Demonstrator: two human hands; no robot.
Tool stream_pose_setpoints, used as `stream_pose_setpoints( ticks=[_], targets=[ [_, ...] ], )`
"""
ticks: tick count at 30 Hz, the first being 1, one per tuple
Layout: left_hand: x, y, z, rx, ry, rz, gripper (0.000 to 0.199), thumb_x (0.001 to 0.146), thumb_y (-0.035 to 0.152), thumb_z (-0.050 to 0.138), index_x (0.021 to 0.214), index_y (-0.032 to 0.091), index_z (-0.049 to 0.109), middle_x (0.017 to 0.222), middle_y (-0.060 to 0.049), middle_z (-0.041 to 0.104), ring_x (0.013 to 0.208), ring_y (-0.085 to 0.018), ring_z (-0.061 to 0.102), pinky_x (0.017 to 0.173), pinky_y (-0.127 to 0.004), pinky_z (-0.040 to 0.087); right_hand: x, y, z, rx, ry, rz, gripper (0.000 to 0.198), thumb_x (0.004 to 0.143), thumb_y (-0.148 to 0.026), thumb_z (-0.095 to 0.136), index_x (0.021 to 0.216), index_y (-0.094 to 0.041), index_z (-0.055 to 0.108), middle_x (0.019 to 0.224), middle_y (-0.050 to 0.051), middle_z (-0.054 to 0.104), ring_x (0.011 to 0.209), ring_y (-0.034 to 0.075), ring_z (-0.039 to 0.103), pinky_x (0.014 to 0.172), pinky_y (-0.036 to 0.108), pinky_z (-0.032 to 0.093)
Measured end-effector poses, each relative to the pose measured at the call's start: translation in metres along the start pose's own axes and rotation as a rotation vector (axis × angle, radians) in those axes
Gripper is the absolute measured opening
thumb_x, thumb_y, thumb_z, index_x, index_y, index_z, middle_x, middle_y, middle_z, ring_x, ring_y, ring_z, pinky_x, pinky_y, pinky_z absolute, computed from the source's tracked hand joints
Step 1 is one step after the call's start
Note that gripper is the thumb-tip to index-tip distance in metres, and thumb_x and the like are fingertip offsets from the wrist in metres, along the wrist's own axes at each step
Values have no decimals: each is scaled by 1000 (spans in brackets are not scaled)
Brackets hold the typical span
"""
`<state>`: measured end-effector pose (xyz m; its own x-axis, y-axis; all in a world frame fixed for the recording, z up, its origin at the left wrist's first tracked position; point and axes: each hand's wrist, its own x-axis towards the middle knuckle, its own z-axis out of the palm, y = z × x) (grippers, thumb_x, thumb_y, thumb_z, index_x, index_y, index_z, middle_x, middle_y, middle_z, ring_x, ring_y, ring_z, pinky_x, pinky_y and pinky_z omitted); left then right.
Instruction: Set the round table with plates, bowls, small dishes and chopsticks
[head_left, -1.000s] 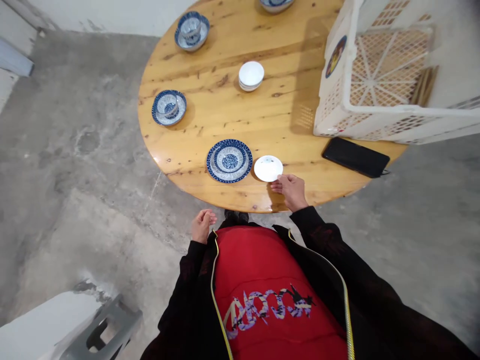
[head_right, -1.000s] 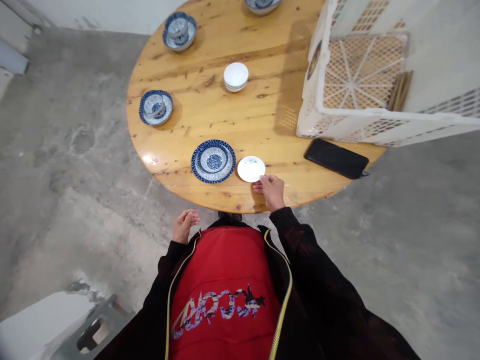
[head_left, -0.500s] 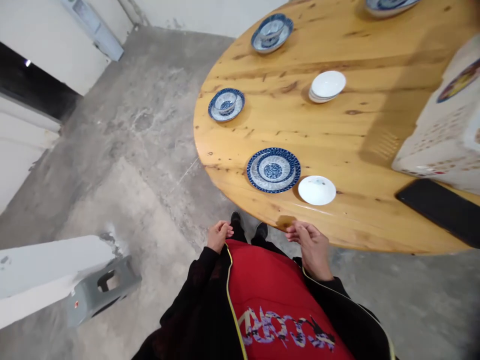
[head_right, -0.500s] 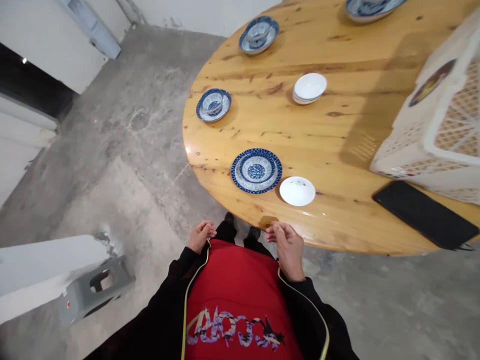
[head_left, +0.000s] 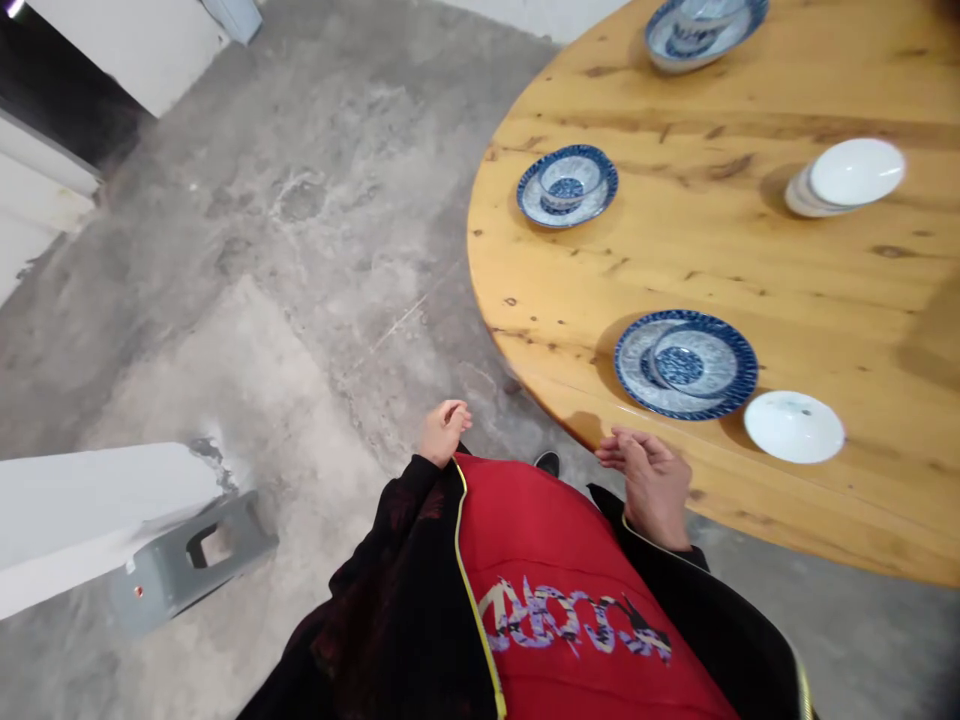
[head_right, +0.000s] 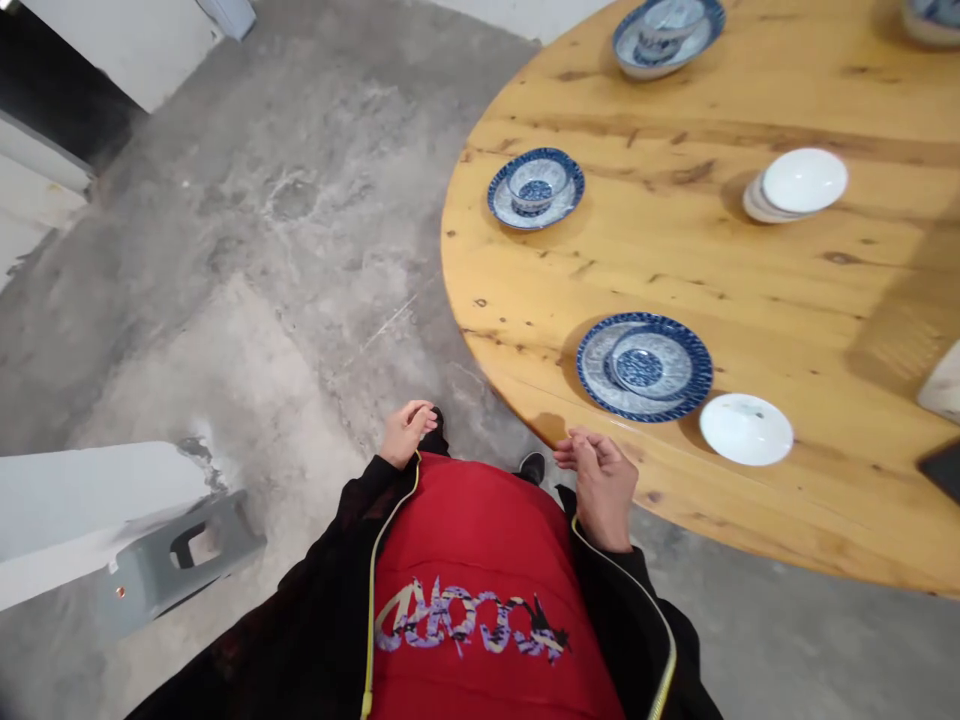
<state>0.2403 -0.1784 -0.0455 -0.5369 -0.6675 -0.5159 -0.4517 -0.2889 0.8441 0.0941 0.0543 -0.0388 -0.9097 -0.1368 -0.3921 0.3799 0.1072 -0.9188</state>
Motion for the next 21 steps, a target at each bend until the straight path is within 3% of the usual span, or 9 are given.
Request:
stream_pose_setpoints(
  ticks=[5, 9, 14, 21],
  targets=[
    [50, 26, -79, 27, 86, 74, 12, 88, 21, 56, 93, 14, 65, 79, -2, 69, 67, -12, 67, 68, -23, 50, -21, -4, 101, 0, -89, 55, 34, 69, -50, 79, 80, -19, 70, 65, 1, 68, 51, 13, 63, 48, 24, 53],
    [79, 50, -106, 90, 15, 122, 14, 88, 22, 55, 94, 15, 65, 81, -3, 69, 69, -13, 67, 70, -23, 50, -32, -10, 149, -23, -167, 81, 41, 70, -57, 79, 83, -20, 69, 68, 2, 70, 54, 15, 65, 51, 25, 54],
    [115, 85, -95, 144, -134, 205, 22, 88, 32, 55, 97, 15, 66, 85, -6, 71, 75, -16, 69, 75, -27, 52, -22, -28, 169, 2, -39, 81, 48, 66, -65, 79, 78, -19, 68, 63, 2, 68, 51, 15, 63, 48, 25, 51],
    [180, 160, -31, 303, -392, 416, 34, 89, 44, 54, 102, 16, 67, 91, -7, 72, 81, -18, 70, 80, -30, 54, 45, -68, 179, 78, 57, -20, 46, 74, -63, 73, 74, -18, 66, 67, 3, 68, 55, 15, 62, 51, 26, 50]
  ],
)
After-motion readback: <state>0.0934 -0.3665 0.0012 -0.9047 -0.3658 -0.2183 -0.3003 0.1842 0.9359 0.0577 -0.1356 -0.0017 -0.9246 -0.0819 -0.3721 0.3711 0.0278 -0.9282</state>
